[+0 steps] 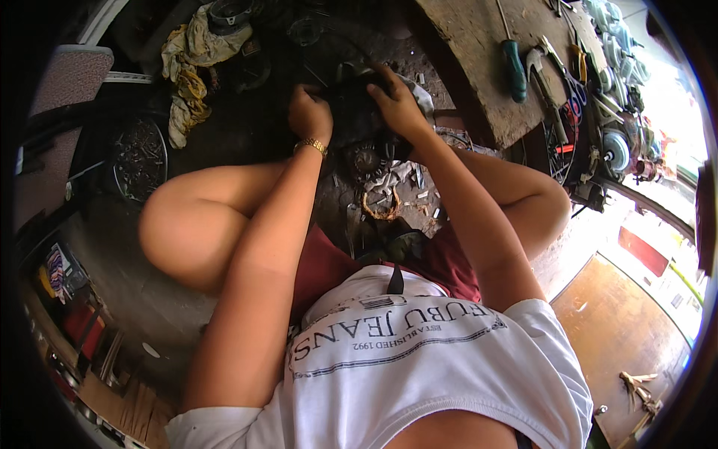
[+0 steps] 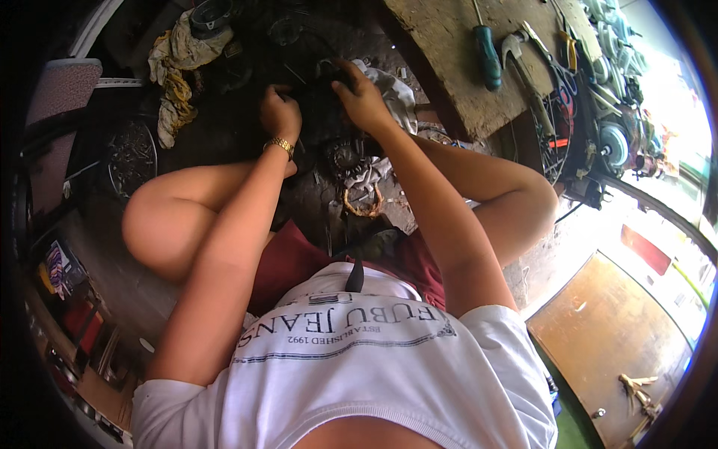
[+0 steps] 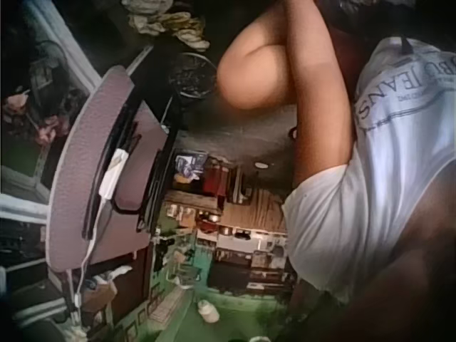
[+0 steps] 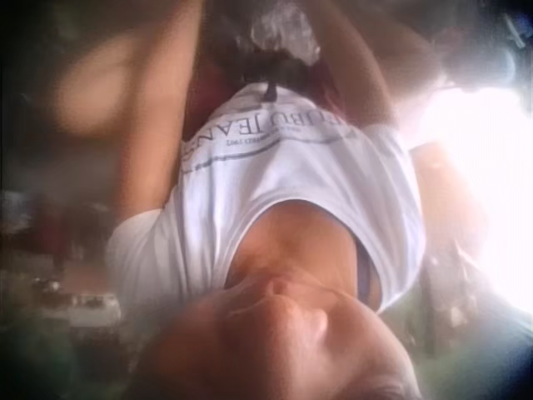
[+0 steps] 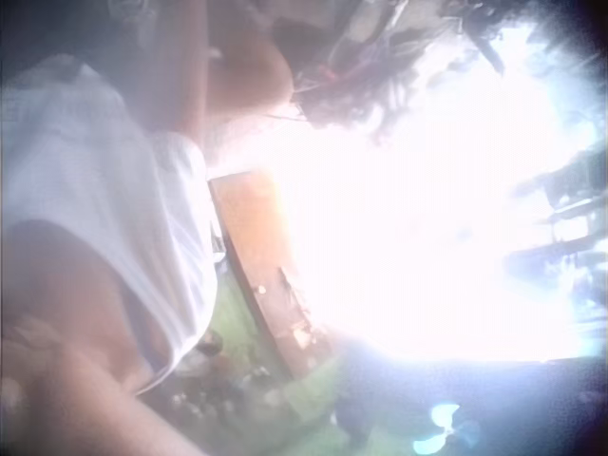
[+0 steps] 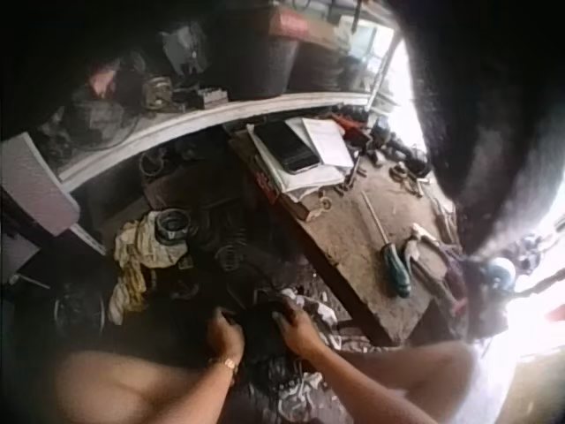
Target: The person wipes and manipulates a motorcycle engine stator assembly by hand and with a screwdriver. They rotate the part, clean the coils with a cloth, and use a screwdriver to probe the housing while sitting on the floor of a workshop.
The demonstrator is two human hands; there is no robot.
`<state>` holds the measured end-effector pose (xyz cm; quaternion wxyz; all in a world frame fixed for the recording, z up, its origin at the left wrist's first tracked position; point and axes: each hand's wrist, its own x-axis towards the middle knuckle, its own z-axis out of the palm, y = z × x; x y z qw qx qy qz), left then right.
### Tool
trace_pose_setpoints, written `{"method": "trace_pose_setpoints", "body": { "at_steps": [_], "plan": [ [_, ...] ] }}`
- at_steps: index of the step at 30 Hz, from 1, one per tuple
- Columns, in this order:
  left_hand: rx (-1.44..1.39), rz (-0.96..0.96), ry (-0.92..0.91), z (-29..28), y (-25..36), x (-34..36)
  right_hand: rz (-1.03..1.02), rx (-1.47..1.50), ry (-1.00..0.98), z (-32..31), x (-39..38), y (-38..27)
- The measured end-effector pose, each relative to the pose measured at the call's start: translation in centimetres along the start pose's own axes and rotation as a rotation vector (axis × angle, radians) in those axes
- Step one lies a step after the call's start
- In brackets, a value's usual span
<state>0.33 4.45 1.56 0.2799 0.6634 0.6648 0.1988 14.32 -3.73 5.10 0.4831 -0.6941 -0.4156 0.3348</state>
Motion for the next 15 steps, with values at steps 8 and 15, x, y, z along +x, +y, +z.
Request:
{"method": "trace_pose_setpoints", "body": {
  "at_steps": [8, 15],
  "plan": [
    [-0.040, -0.040, -0.037, -0.2, -0.3, -0.2, 0.065, -0.131, 0.048, 0.7, -2.0, -1.6],
    [-0.180, -0.137, -0.046, 1.7, -1.2, 1.3, 0.066, -0.428, 0.101, -0.2, -3.6, -6.0]
  ]
}}
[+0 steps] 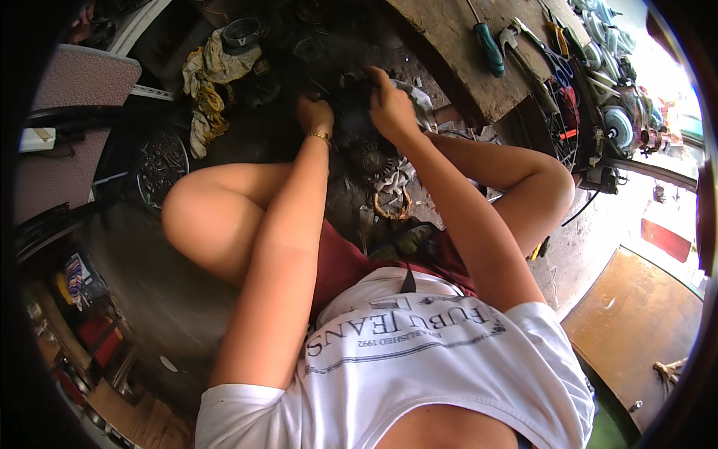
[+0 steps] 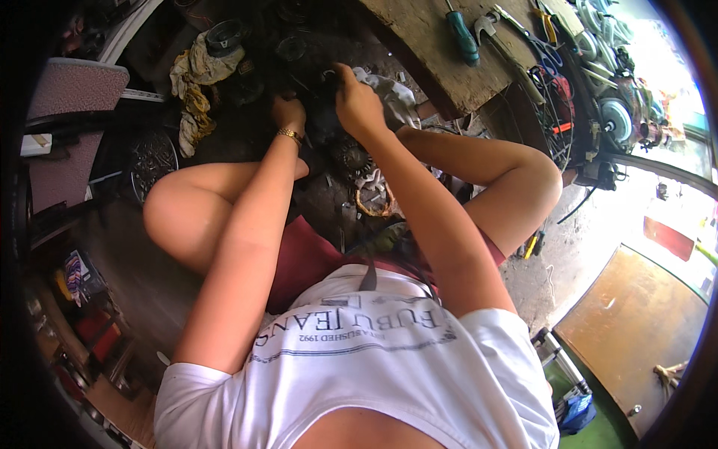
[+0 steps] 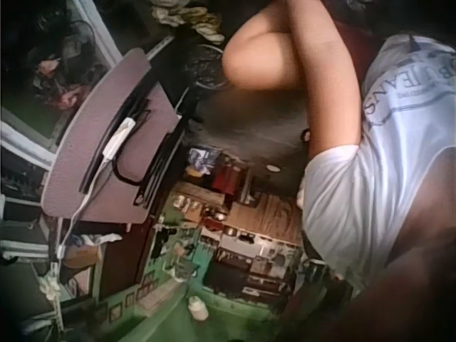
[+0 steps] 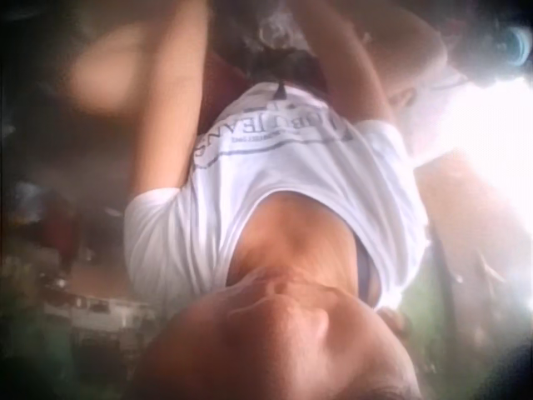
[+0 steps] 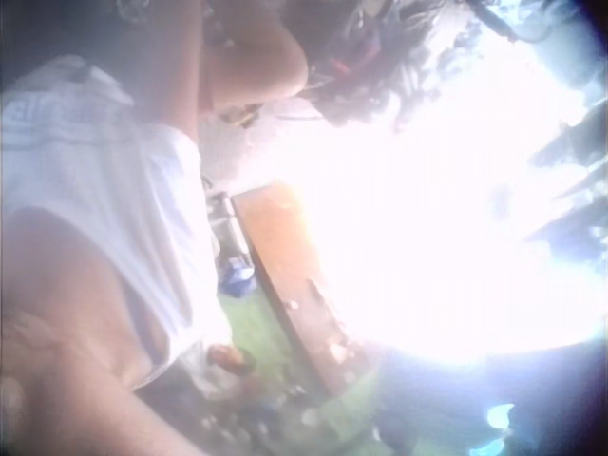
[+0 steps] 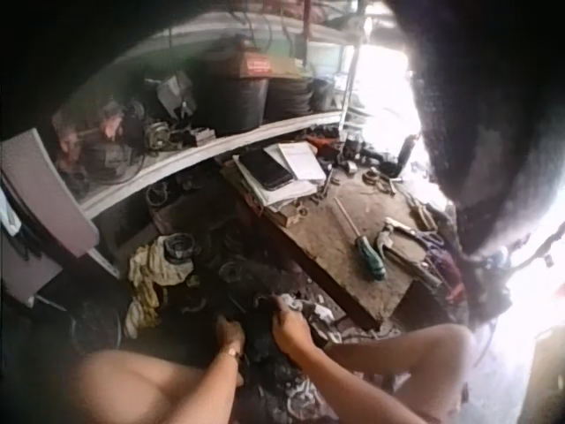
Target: The person wipes and manipulates a motorcycle engine stator assembly by hand and with a screwdriver. They rotate the part, clean the coils with a cloth, and use a screwdriver to probe the housing while sitting on the floor of a workshop.
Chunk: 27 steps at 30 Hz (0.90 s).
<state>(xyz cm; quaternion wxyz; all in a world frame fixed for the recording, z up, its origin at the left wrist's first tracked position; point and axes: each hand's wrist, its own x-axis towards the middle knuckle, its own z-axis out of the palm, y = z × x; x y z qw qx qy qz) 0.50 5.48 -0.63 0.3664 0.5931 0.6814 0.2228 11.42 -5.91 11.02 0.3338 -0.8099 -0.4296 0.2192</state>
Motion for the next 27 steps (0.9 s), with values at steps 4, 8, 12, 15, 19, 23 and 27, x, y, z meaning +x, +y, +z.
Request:
{"method": "trace_pose_setpoints", "body": {
  "at_steps": [4, 8, 12, 15, 19, 23, 27],
  "plan": [
    [-0.147, -0.025, -0.026, 0.1, -1.2, -0.3, -0.074, 0.023, 0.022, -5.8, -7.4, -1.4],
    [0.001, 0.034, -0.023, -0.6, 0.1, -1.5, -0.011, 0.074, -0.013, -8.8, -12.5, -3.2],
    [0.009, 0.071, 0.025, -1.2, -0.5, -1.6, 0.138, 0.024, -0.070, -5.8, -8.8, -2.5],
    [0.068, 0.036, -0.059, -0.6, 2.1, -2.4, -0.087, 0.033, 0.154, 1.2, -0.5, 4.1],
    [0.126, -0.024, -0.038, -1.3, 1.8, -2.1, 0.085, -0.045, -0.021, 1.4, -0.3, 0.9],
    [0.012, 0.027, 0.029, -1.4, 0.0, -2.0, -0.041, -0.026, -0.023, -6.3, -10.9, -0.9],
    [0.075, 0.069, -0.012, -1.3, 1.0, -2.2, 0.008, 0.002, 0.029, -1.4, -5.9, 1.6]
  ]
}}
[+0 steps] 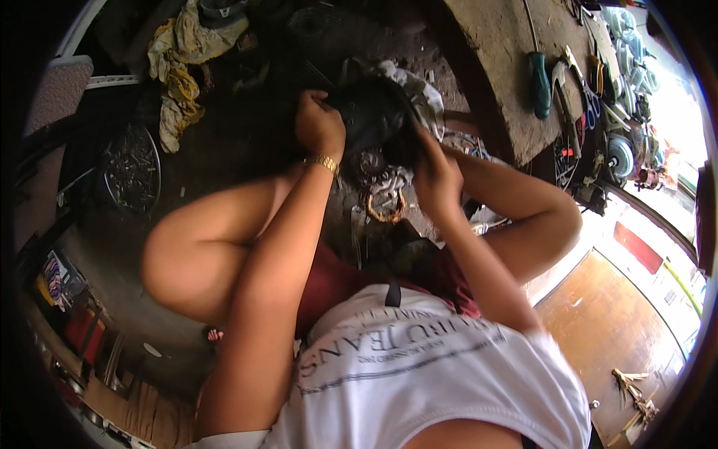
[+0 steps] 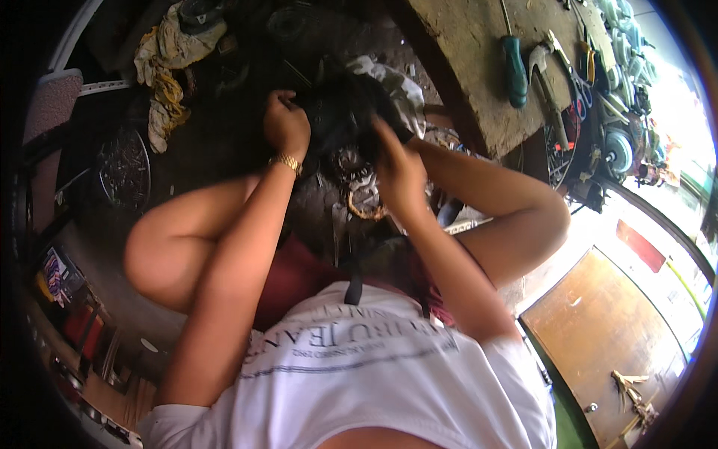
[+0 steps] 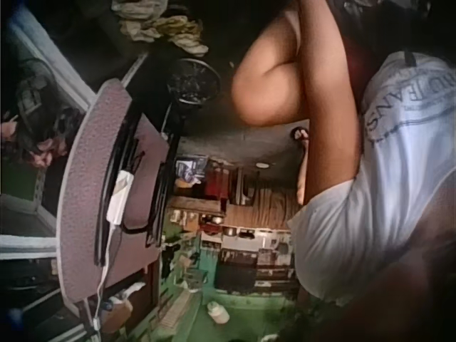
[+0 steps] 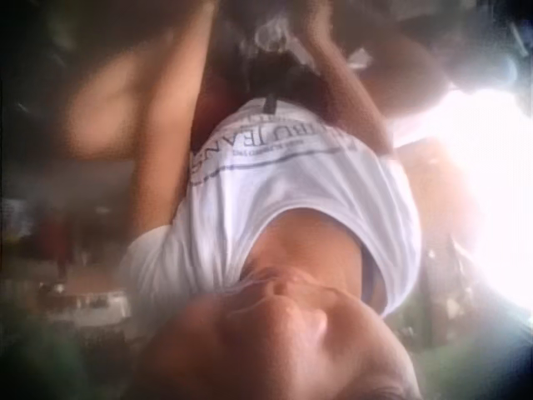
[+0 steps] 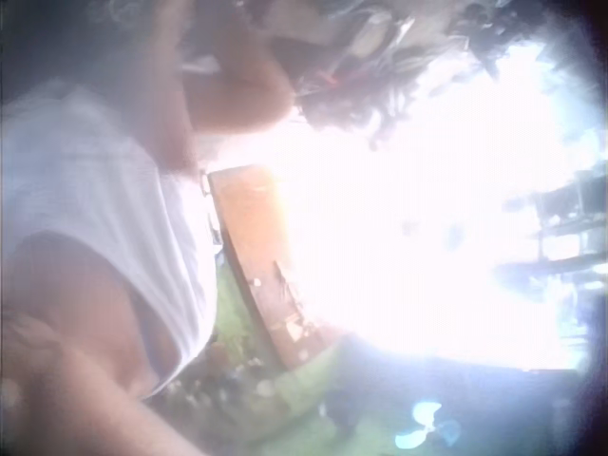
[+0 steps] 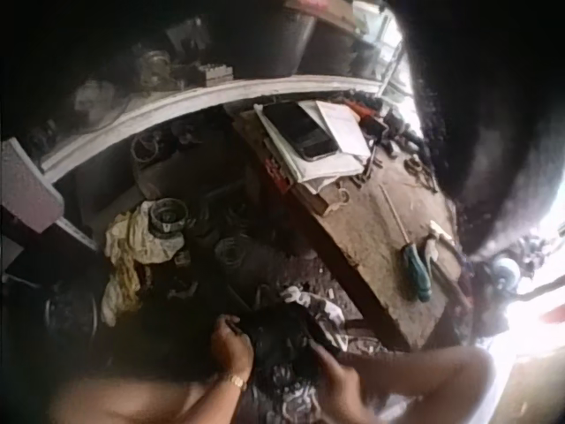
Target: The person wipes and manipulates a motorcycle engine stator assembly by hand and with a screwdriver. They rotate the part, clean the coils with a cloth, and use a screwdriver to probe the housing while sitting on the floor of a workshop.
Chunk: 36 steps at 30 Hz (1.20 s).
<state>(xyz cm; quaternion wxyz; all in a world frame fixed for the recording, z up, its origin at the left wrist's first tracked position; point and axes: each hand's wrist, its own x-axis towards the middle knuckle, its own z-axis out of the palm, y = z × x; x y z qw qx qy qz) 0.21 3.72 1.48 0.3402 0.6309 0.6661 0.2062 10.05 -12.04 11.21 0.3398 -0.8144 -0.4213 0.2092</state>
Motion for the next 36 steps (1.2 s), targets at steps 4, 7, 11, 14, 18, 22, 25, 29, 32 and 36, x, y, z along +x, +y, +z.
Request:
{"method": "trace_pose_setpoints", "body": {
  "at_steps": [4, 7, 11, 14, 18, 22, 25, 29, 32, 36],
  "plan": [
    [0.065, -0.035, -0.054, 0.1, 1.0, 0.4, 0.010, 0.100, 0.137, 4.5, 7.0, 1.2],
    [-0.012, 0.024, 0.047, 0.3, -1.3, 1.5, 0.089, 0.115, 0.030, 0.8, 0.5, -1.1],
    [-0.002, -0.018, 0.010, 0.0, -0.2, 0.2, 0.020, -0.015, 0.033, -4.4, -5.6, -1.6],
    [-0.018, 0.014, -0.058, 0.5, 1.1, -0.2, -0.010, 0.065, 0.127, 2.9, 1.9, 2.5],
    [0.012, 0.000, -0.011, 0.4, -1.2, 1.2, 0.117, 0.199, 0.042, 2.6, 2.8, 0.1],
    [0.016, 0.002, 0.045, -0.3, -0.8, 0.4, 0.150, 0.069, -0.006, -5.4, -8.0, -1.8],
    [0.058, 0.024, 0.029, 0.1, -0.5, 0.4, 0.145, 0.067, 0.007, -3.4, -5.6, -0.1],
    [0.182, -0.027, -0.025, 0.9, 1.6, 0.5, -0.036, 0.195, 0.194, 3.2, 3.6, 3.6],
    [0.042, 0.076, 0.021, 0.4, -1.2, 0.8, -0.019, 0.121, 0.057, 1.3, -0.3, 0.3],
    [0.078, 0.051, 0.071, 0.1, -1.1, 0.4, 0.085, 0.063, 0.037, -5.3, -9.7, -0.3]
  ]
}}
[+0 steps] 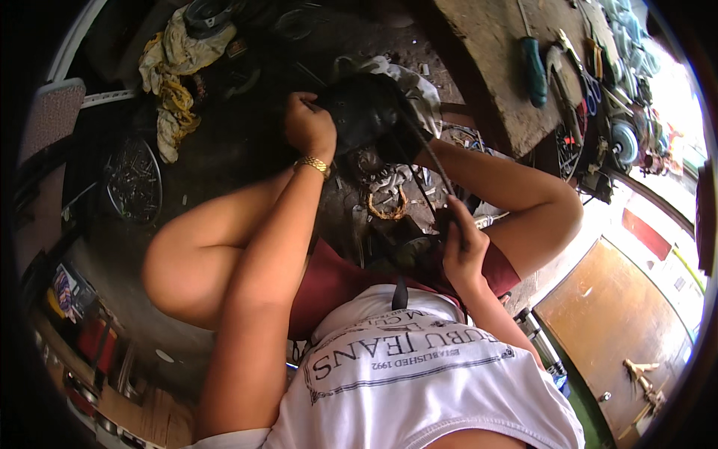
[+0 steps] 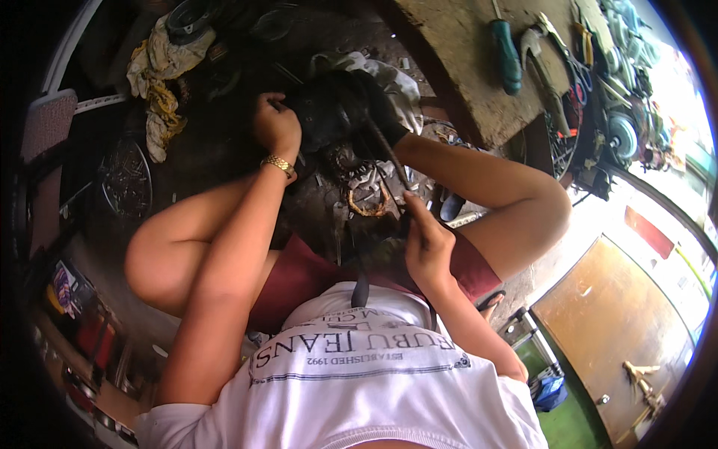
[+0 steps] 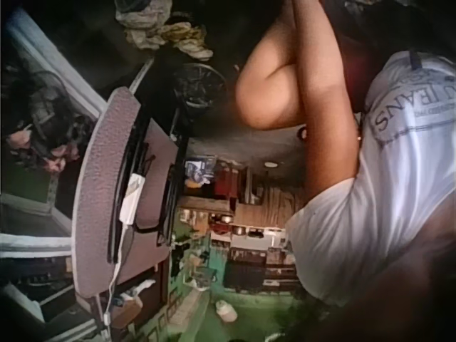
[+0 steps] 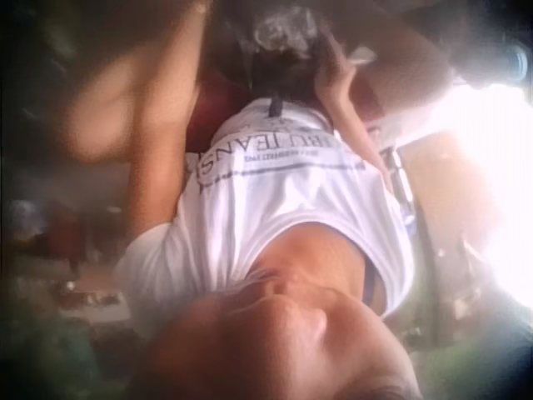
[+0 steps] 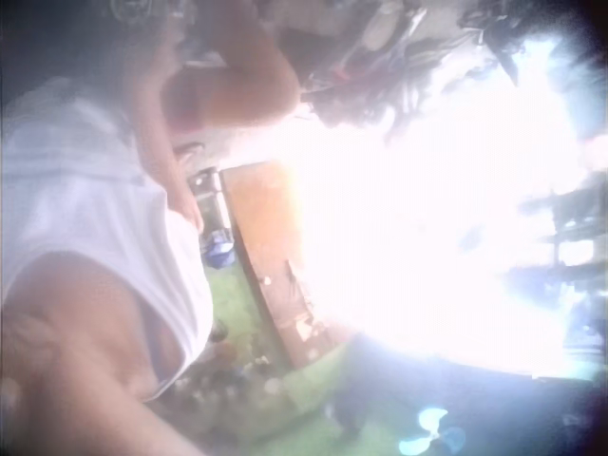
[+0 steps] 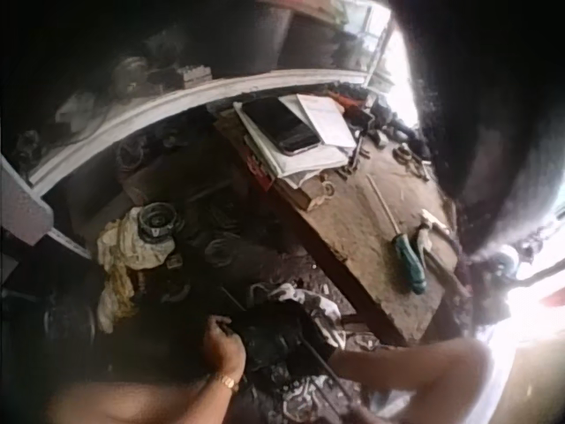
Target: The person wipes and manipulates a motorcycle engine stator assembly by hand and with a screwdriver. They rotate the part, clean the coils with a cloth, and use a screwdriver to probe the housing while sitting on the floor of a workshop.
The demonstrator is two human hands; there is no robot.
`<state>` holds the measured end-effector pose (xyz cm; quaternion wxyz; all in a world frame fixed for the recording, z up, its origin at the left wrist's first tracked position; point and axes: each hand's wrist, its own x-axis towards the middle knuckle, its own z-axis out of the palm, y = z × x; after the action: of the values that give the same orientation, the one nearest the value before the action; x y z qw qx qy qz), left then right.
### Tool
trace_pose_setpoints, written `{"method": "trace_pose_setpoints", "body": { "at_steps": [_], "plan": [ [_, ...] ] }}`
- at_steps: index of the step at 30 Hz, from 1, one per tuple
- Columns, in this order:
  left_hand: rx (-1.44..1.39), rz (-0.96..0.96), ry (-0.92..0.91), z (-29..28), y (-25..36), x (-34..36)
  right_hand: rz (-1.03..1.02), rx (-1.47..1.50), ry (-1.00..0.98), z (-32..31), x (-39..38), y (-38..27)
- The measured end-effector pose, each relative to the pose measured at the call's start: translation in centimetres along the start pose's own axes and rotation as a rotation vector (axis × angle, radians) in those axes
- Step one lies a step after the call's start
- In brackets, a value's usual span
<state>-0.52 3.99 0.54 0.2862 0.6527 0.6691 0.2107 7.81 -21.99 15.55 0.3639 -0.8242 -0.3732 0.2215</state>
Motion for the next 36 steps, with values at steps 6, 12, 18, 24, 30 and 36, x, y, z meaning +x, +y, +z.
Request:
{"method": "trace_pose_setpoints", "body": {
  "at_steps": [6, 12, 18, 24, 30, 36],
  "plan": [
    [-0.027, -0.021, -0.085, 0.4, 1.7, 0.7, -0.117, 0.055, 0.082, 9.7, 13.8, 1.8],
    [-0.058, -0.058, -0.017, 0.2, 0.1, 0.2, 0.119, 0.032, -0.090, 0.5, 2.5, -1.2],
    [-0.047, -0.034, -0.117, 0.3, 2.3, 0.2, -0.199, 0.016, 0.098, 9.5, 15.0, 2.4],
    [-0.100, 0.049, 0.039, 0.5, -0.8, 0.2, -0.063, -0.100, -0.045, 2.9, 5.2, -2.3],
    [-0.065, -0.029, -0.057, 0.5, 1.2, -0.3, -0.052, -0.015, 0.055, 8.2, 9.9, 2.8],
    [-0.082, -0.028, -0.026, 0.2, -0.5, 0.2, -0.077, -0.001, 0.036, 5.1, 8.2, -1.5]
  ]
}}
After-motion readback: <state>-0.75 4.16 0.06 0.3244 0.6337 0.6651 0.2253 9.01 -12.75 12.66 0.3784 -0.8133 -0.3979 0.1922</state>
